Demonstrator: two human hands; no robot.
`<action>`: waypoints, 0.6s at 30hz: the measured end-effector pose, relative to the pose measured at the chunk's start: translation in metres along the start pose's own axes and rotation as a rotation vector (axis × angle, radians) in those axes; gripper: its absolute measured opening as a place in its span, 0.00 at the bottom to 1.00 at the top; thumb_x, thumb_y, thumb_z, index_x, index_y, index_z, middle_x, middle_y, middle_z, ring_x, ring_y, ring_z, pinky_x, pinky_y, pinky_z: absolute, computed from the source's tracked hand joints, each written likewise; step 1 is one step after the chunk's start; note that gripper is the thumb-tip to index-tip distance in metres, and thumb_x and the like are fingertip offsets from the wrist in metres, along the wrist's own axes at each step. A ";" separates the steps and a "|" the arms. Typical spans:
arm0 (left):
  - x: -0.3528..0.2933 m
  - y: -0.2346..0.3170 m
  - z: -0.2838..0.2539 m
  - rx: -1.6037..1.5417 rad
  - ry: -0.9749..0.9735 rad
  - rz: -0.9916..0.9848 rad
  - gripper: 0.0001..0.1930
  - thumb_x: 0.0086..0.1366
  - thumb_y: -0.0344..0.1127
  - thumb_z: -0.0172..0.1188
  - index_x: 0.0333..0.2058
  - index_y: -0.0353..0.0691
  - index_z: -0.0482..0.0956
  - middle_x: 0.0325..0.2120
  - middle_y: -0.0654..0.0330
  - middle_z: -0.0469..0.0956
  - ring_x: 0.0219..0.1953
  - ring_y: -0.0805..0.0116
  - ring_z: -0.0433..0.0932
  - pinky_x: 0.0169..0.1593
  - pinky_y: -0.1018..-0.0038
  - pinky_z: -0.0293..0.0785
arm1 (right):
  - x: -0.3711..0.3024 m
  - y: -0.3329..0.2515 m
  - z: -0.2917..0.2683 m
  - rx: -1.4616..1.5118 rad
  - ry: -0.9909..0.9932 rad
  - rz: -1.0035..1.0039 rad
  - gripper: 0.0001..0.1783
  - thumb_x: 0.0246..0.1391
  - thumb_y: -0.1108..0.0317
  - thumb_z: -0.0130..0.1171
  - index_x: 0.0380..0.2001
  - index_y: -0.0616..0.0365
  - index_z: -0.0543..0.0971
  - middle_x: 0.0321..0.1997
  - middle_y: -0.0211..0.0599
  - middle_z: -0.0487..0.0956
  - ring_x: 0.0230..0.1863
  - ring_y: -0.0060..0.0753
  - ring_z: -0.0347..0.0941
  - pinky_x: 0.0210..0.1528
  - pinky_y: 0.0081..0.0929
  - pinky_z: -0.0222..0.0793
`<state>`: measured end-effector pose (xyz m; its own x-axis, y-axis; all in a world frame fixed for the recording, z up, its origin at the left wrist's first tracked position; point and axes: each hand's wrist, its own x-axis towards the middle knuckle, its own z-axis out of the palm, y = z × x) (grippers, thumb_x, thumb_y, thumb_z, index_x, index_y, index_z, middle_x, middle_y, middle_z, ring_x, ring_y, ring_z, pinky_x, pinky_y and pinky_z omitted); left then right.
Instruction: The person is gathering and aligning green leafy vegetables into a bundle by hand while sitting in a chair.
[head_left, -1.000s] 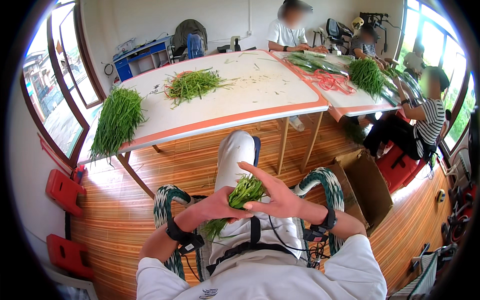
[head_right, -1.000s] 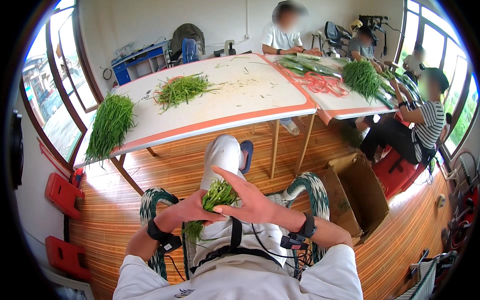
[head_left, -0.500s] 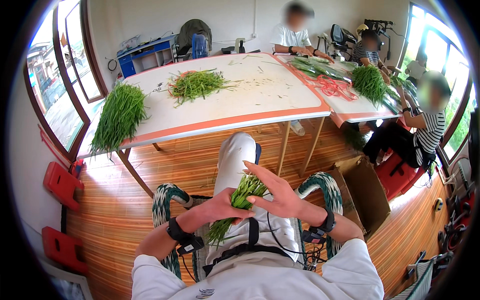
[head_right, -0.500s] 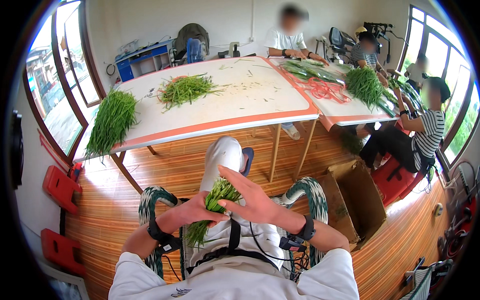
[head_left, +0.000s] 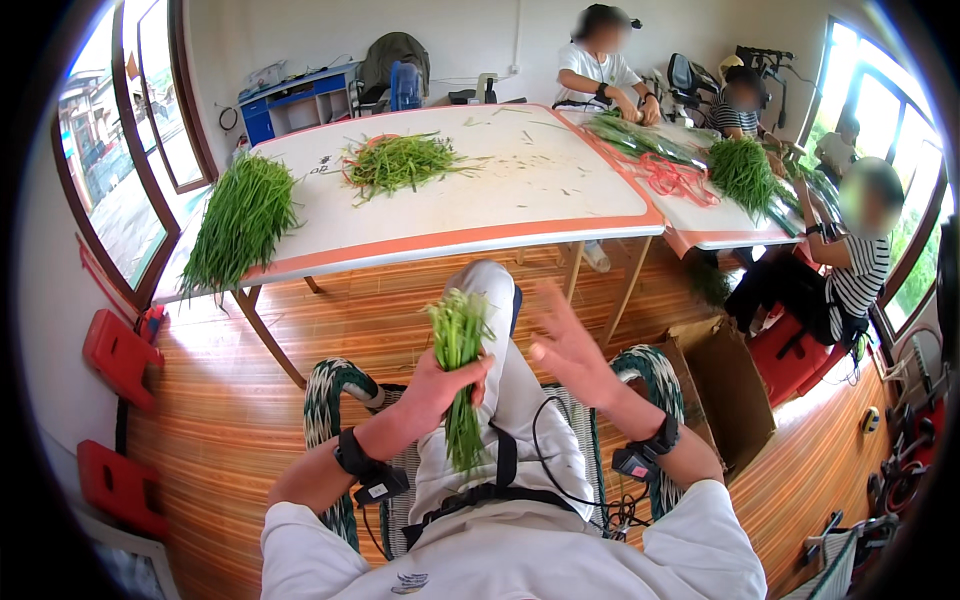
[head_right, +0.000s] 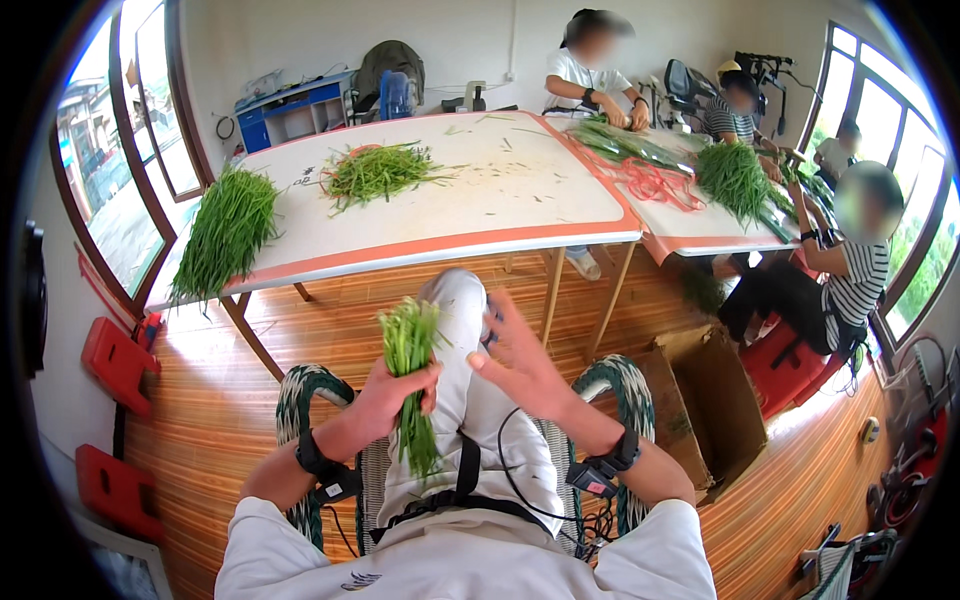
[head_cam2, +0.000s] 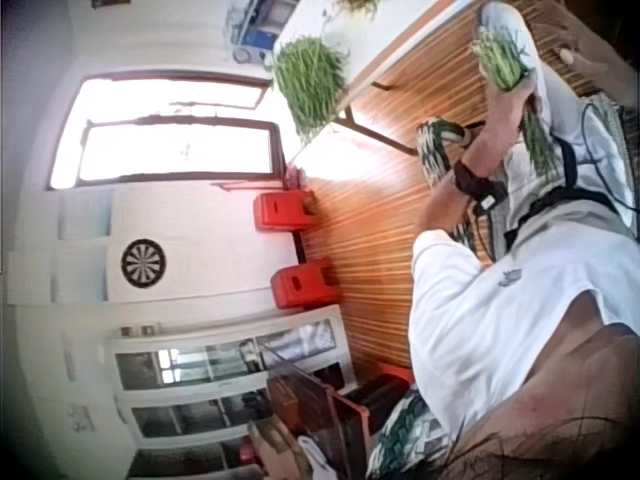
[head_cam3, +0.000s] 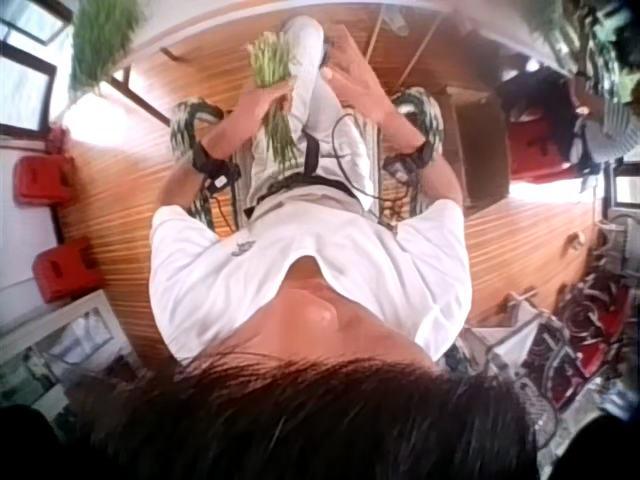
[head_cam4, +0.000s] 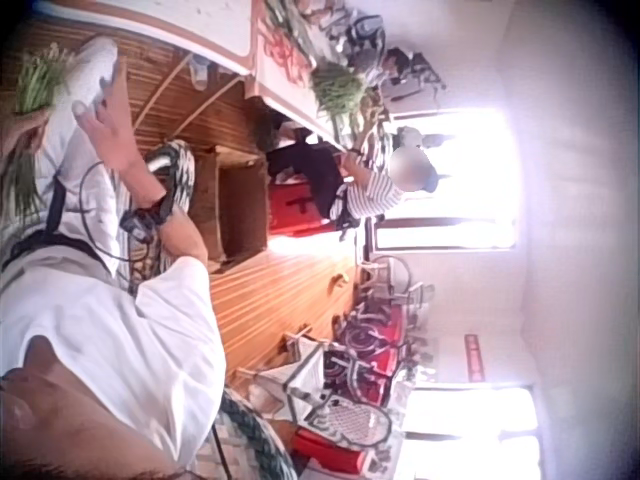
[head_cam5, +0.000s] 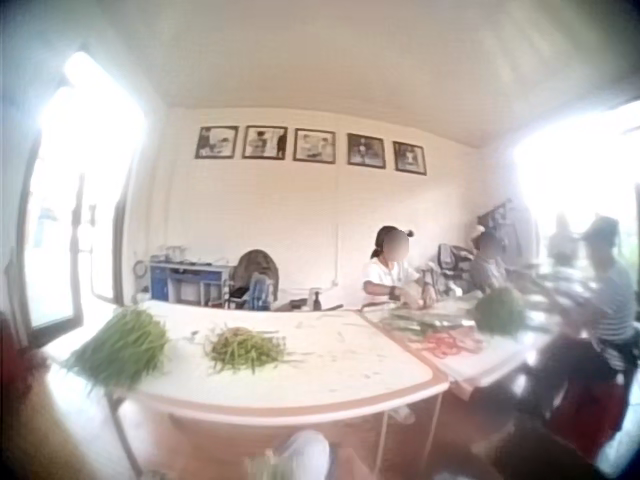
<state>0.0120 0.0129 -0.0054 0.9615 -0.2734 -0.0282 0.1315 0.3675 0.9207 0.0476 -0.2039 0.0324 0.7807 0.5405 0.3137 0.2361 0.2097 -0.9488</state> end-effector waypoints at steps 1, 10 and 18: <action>0.003 -0.003 -0.002 -0.064 0.006 0.046 0.06 0.65 0.29 0.58 0.38 0.38 0.71 0.24 0.60 0.74 0.24 0.72 0.74 0.28 0.74 0.69 | -0.001 0.011 0.000 -0.057 -0.050 0.060 0.52 0.57 0.62 0.63 0.70 0.62 0.38 0.73 0.52 0.49 0.73 0.46 0.46 0.70 0.42 0.49; 0.004 -0.001 0.003 -0.136 0.121 0.324 0.06 0.70 0.33 0.55 0.42 0.38 0.73 0.45 0.55 0.78 0.51 0.67 0.75 0.56 0.71 0.68 | 0.019 0.047 0.054 -0.112 -0.249 0.178 0.55 0.51 0.56 0.69 0.70 0.60 0.44 0.60 0.50 0.67 0.56 0.35 0.69 0.56 0.31 0.67; 0.001 0.009 -0.004 0.219 0.304 0.287 0.14 0.66 0.34 0.61 0.47 0.34 0.78 0.42 0.63 0.78 0.43 0.78 0.74 0.46 0.79 0.70 | 0.040 0.022 0.048 -0.268 -0.476 0.361 0.20 0.56 0.61 0.65 0.46 0.63 0.76 0.30 0.33 0.80 0.31 0.20 0.74 0.34 0.22 0.70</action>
<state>0.0154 0.0196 0.0013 0.9829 0.0969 0.1564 -0.1722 0.1849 0.9675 0.0564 -0.1384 0.0262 0.5110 0.8533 -0.1034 0.1910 -0.2300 -0.9543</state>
